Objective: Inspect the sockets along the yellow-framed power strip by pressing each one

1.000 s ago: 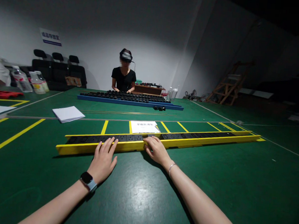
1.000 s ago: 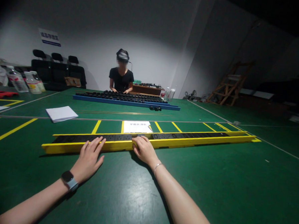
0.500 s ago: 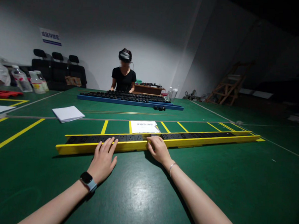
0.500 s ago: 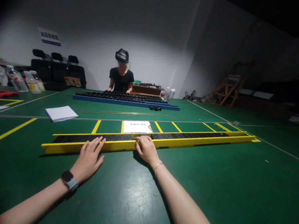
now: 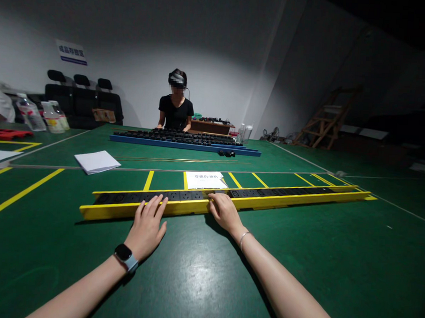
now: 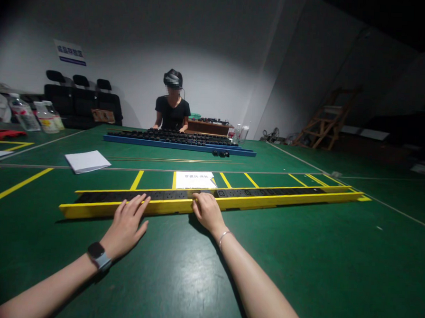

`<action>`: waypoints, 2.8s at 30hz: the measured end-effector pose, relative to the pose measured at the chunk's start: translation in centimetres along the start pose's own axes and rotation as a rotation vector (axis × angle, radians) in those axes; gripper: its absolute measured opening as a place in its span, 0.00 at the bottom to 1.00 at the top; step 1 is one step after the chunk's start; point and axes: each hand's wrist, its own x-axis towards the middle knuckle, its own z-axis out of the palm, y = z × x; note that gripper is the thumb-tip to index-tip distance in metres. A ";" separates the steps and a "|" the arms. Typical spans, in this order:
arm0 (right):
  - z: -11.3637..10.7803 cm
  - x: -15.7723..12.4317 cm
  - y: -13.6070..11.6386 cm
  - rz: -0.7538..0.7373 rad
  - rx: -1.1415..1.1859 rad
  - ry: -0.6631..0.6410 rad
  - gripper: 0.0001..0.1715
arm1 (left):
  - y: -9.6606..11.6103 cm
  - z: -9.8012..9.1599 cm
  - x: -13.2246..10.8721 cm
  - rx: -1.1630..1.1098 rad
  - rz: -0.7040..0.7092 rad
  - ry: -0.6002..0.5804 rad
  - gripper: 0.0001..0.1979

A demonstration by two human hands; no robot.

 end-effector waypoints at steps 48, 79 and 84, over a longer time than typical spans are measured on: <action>0.5 -0.3 0.3 -0.010 -0.019 -0.010 0.14 | 0.0 0.1 0.0 0.016 0.005 0.006 0.31; -0.1 -0.7 1.5 0.106 -0.058 0.034 0.13 | -0.1 0.2 0.0 0.007 0.002 0.001 0.30; -0.1 -0.5 0.4 -0.003 0.039 -0.038 0.16 | -0.1 0.2 0.0 0.000 0.005 0.005 0.31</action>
